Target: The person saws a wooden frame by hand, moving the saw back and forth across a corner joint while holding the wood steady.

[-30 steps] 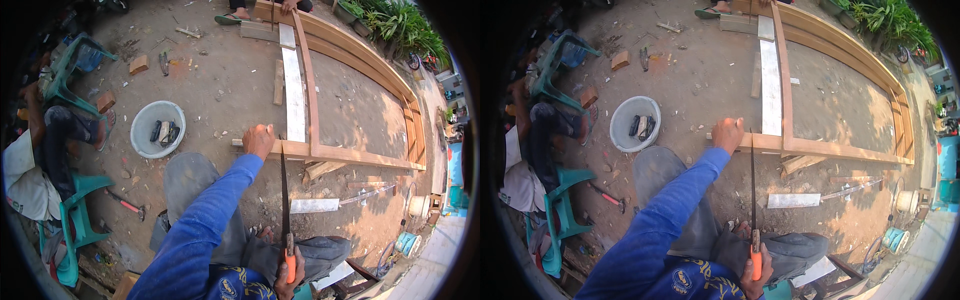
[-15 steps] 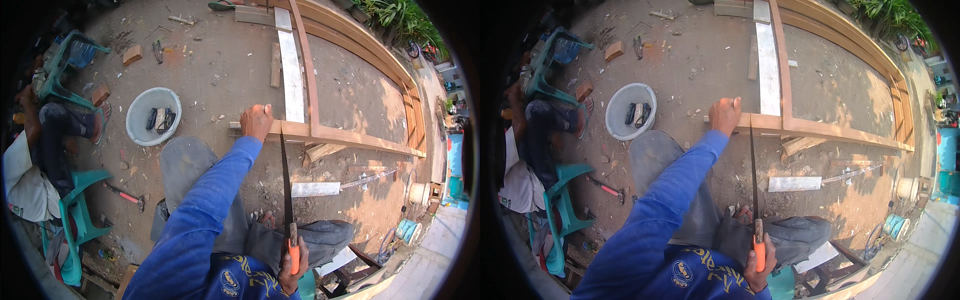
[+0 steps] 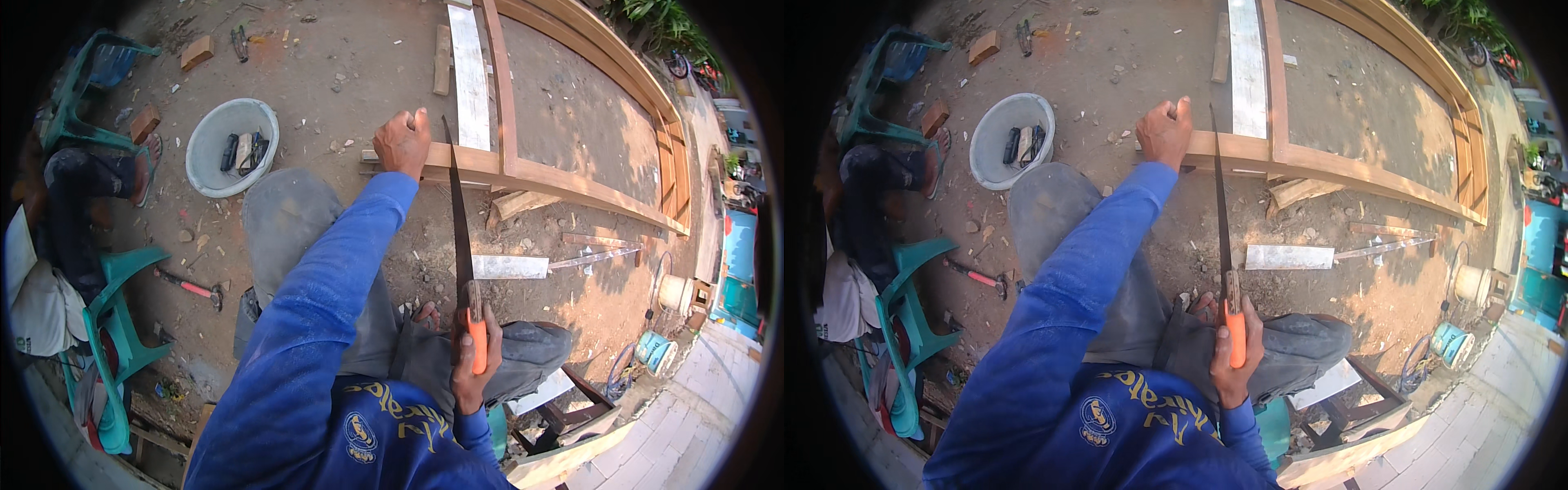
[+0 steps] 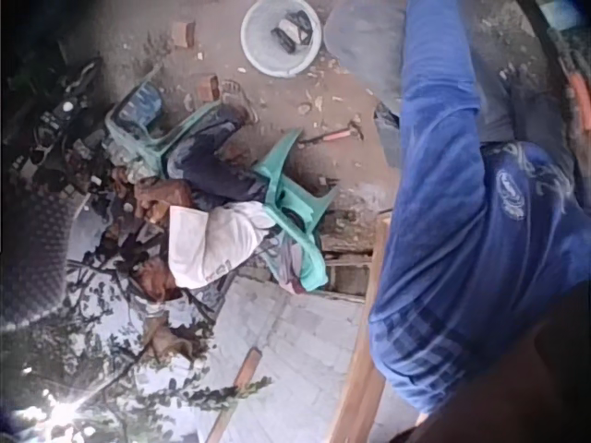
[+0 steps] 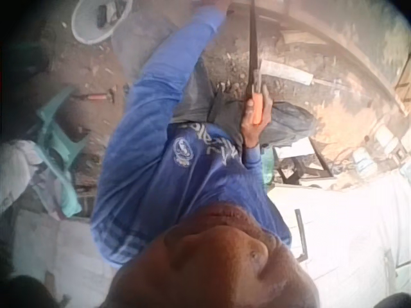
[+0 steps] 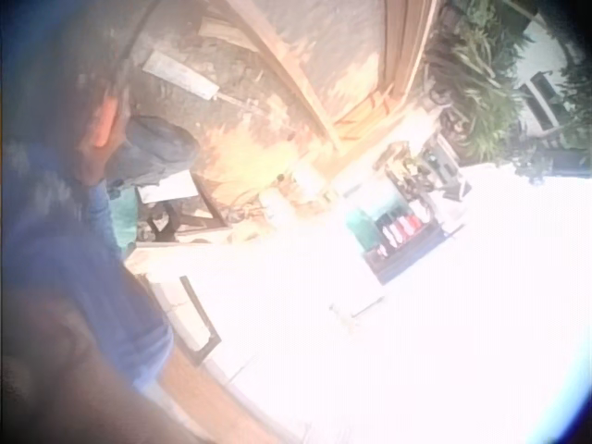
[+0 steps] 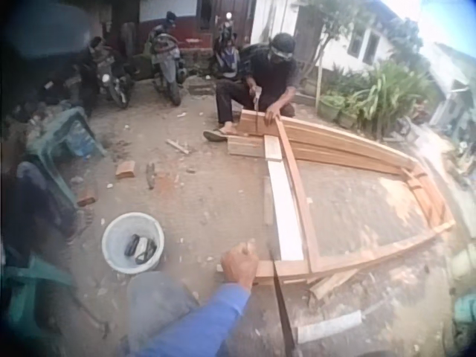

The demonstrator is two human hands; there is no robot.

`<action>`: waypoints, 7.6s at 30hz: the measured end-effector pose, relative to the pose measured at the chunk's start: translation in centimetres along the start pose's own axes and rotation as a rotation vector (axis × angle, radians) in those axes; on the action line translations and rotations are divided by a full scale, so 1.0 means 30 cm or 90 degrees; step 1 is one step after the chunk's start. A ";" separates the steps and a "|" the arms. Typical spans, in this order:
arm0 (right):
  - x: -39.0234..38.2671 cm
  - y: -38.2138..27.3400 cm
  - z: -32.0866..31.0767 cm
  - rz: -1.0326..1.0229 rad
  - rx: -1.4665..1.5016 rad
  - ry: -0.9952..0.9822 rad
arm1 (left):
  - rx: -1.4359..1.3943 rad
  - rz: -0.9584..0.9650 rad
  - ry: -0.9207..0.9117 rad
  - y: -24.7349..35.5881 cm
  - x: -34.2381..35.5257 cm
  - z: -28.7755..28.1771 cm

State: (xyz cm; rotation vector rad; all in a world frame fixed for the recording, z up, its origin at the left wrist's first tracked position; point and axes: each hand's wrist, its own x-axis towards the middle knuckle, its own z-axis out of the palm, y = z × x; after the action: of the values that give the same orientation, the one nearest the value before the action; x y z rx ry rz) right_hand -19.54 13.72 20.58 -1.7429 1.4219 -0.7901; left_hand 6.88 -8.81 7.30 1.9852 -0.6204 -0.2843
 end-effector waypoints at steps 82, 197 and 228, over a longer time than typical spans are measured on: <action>0.403 0.082 0.238 0.023 0.157 0.044 | -0.119 0.046 -0.027 -0.107 0.004 0.020; -0.077 0.000 -0.045 0.087 0.049 -0.025 | 0.562 0.373 -0.557 0.010 0.110 -0.078; -0.056 0.043 -0.001 0.098 0.032 -0.069 | 0.499 0.360 -0.540 0.001 0.120 -0.092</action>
State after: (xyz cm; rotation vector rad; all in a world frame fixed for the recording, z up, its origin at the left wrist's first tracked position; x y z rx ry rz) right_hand -20.55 15.21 19.50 -1.5926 1.4316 -0.6342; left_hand 11.13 -8.68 8.87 2.2349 -2.0417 -0.5968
